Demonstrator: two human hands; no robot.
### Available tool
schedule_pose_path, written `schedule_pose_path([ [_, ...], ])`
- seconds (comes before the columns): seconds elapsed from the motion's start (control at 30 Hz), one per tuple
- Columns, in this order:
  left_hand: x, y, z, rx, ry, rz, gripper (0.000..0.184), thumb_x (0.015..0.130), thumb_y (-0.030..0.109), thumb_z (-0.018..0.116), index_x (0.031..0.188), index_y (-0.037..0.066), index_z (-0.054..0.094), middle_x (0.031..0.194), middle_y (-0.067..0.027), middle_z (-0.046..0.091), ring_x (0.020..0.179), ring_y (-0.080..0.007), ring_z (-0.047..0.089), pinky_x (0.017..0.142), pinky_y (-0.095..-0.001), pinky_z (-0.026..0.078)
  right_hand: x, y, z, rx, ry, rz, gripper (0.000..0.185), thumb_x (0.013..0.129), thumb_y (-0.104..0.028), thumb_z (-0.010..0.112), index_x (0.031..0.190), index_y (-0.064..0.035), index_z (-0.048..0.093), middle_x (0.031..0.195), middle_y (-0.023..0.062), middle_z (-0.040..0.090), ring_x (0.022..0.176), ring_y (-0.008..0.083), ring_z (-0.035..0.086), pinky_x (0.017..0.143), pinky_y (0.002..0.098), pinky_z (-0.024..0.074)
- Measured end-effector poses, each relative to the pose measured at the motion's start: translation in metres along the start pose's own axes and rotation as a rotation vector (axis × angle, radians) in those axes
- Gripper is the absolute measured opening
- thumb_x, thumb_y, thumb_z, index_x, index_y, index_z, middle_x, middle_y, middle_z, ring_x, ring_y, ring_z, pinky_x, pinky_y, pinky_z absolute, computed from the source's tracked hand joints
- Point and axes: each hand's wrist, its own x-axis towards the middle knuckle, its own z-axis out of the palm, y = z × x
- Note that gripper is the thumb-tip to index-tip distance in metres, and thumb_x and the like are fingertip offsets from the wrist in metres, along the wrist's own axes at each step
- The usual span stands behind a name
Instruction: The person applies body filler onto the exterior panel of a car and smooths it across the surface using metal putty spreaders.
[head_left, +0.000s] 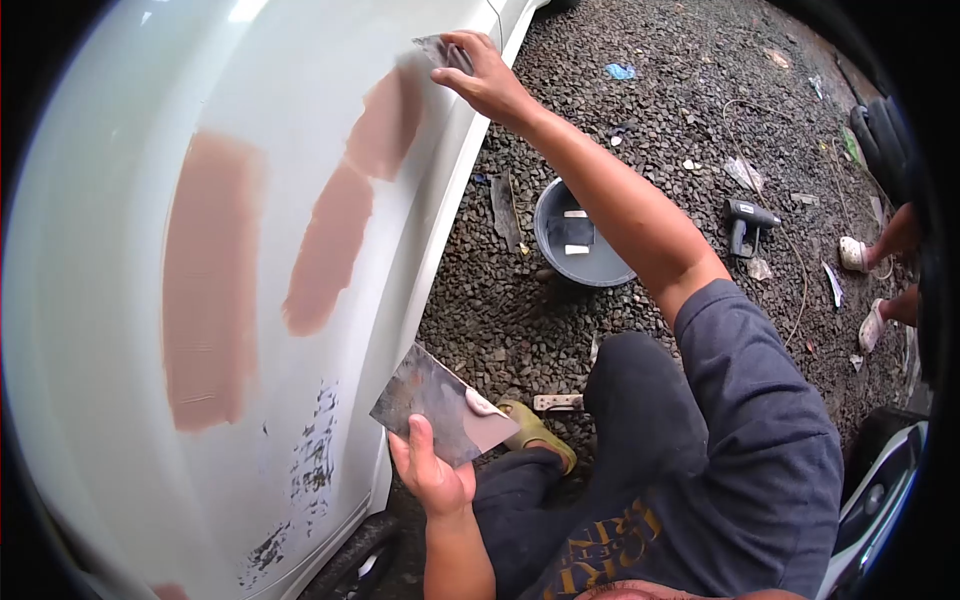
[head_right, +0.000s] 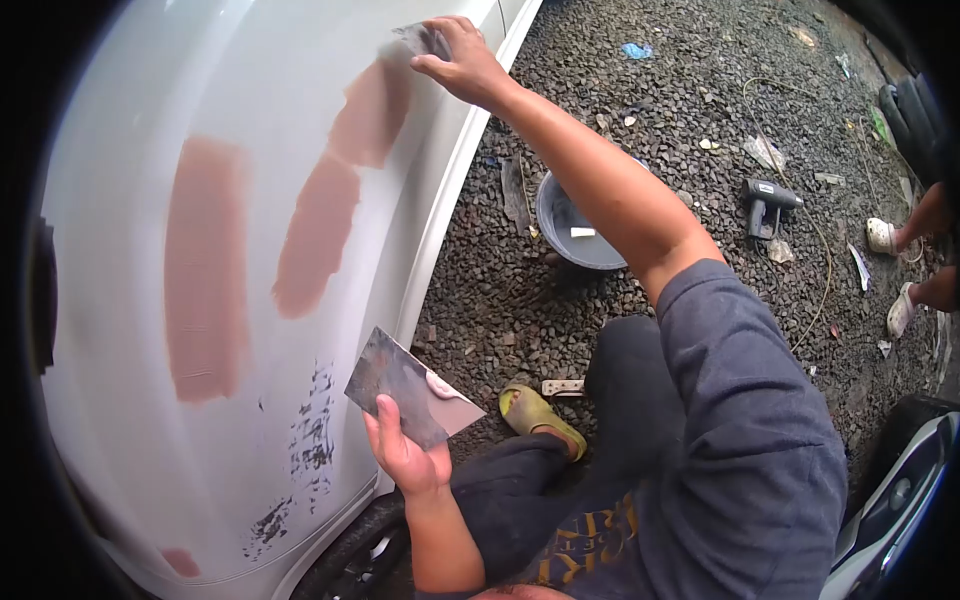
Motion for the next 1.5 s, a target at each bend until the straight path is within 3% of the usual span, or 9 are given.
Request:
schedule_pose_path([
  [0.23, -0.008, 0.002, -0.017, 0.028, 0.068, -0.029, 0.049, 0.109, 0.026, 0.056, 0.15, 0.003, 0.043, 0.133, -0.0115, 0.061, 0.118, -0.0246, 0.062, 0.102, -0.0424, 0.05, 0.033, 0.042, 0.019, -0.038, -0.062, -0.046, 0.078, 0.093, -0.037, 0.077, 0.156, -0.0087, 0.039, 0.145, 0.023, 0.056, 0.133, 0.0364, 0.056, 0.115, 0.0487, 0.0454],
  [0.33, -0.008, 0.002, -0.026, 0.028, 0.072, -0.028, 0.049, 0.108, 0.026, 0.057, 0.149, 0.003, 0.044, 0.131, -0.0113, 0.062, 0.117, -0.024, 0.062, 0.101, -0.0419, 0.05, -0.009, 0.039, 0.026, -0.127, -0.02, -0.241, 0.06, 0.093, -0.041, 0.069, 0.142, -0.0072, 0.057, 0.148, 0.0163, 0.054, 0.14, 0.0373, 0.048, 0.12, 0.0459, 0.0363],
  [0.93, 0.01, -0.009, 0.0, -0.033, -0.008, -0.06, 0.048, 0.11, 0.029, 0.055, 0.147, 0.001, 0.046, 0.134, -0.0123, 0.061, 0.12, -0.0243, 0.061, 0.104, -0.0421, 0.048, -0.112, 0.001, 0.012, -0.426, -0.35, -0.301, 0.059, 0.085, -0.032, 0.072, 0.138, -0.0095, 0.061, 0.143, 0.0102, 0.059, 0.138, 0.0337, 0.049, 0.115, 0.0543, 0.0387],
  [1.07, 0.023, -0.016, 0.005, -0.077, -0.081, -0.038, 0.05, 0.11, 0.028, 0.055, 0.151, 0.003, 0.043, 0.14, -0.0113, 0.059, 0.128, -0.0241, 0.059, 0.11, -0.0435, 0.046, -0.183, -0.033, -0.03, 0.15, -0.262, 0.079, 0.055, 0.09, -0.034, 0.071, 0.136, -0.0066, 0.057, 0.14, 0.0135, 0.057, 0.132, 0.0335, 0.053, 0.111, 0.0503, 0.0418],
  [1.1, 0.024, -0.019, 0.008, -0.047, -0.062, -0.034, 0.049, 0.11, 0.027, 0.055, 0.152, 0.004, 0.042, 0.141, -0.0114, 0.059, 0.129, -0.0243, 0.058, 0.112, -0.0438, 0.046, -0.211, -0.058, -0.044, 0.653, -0.25, 0.602, 0.06, 0.093, -0.036, 0.068, 0.143, -0.007, 0.053, 0.144, 0.0122, 0.057, 0.138, 0.0299, 0.05, 0.115, 0.0524, 0.0413],
  [1.17, 0.031, -0.023, 0.017, -0.04, -0.044, -0.038, 0.049, 0.11, 0.023, 0.056, 0.154, 0.007, 0.041, 0.145, -0.0114, 0.057, 0.133, -0.0247, 0.056, 0.115, -0.0445, 0.045, -0.254, -0.086, -0.078, 1.24, -0.02, 1.032, 0.068, 0.096, -0.044, 0.061, 0.153, -0.0098, 0.046, 0.153, 0.0135, 0.051, 0.139, 0.0313, 0.05, 0.112, 0.0596, 0.0423],
  [1.27, 0.044, -0.034, 0.03, -0.031, -0.017, -0.02, 0.049, 0.111, 0.025, 0.055, 0.154, 0.005, 0.04, 0.146, -0.0113, 0.056, 0.133, -0.0247, 0.057, 0.114, -0.0443, 0.046, -0.274, -0.115, -0.115, 1.624, 0.205, 1.188, 0.064, 0.101, -0.038, 0.056, 0.157, -0.0102, 0.039, 0.155, 0.0139, 0.049, 0.141, 0.0356, 0.049, 0.109, 0.0625, 0.0453],
  [1.37, 0.05, -0.042, 0.042, -0.075, -0.003, -0.07, 0.049, 0.111, 0.026, 0.054, 0.152, 0.004, 0.041, 0.144, -0.0113, 0.057, 0.131, -0.0251, 0.058, 0.112, -0.0442, 0.048, -0.269, -0.12, -0.127, 0.981, -0.042, 0.906, 0.05, 0.101, -0.005, 0.054, 0.151, -0.0076, 0.046, 0.151, 0.0165, 0.05, 0.136, 0.0339, 0.054, 0.11, 0.0481, 0.048],
  [1.5, 0.046, -0.043, 0.066, -0.206, 0.021, -0.136, 0.044, 0.11, 0.024, 0.054, 0.146, 0.001, 0.044, 0.137, -0.0155, 0.06, 0.126, -0.0269, 0.062, 0.104, -0.0443, 0.053, -0.225, -0.19, -0.137, 0.391, -0.436, -0.018, 0.063, 0.087, 0.019, 0.06, 0.143, -0.009, 0.054, 0.139, 0.0185, 0.054, 0.128, 0.0365, 0.057, 0.108, 0.0443, 0.0481],
])
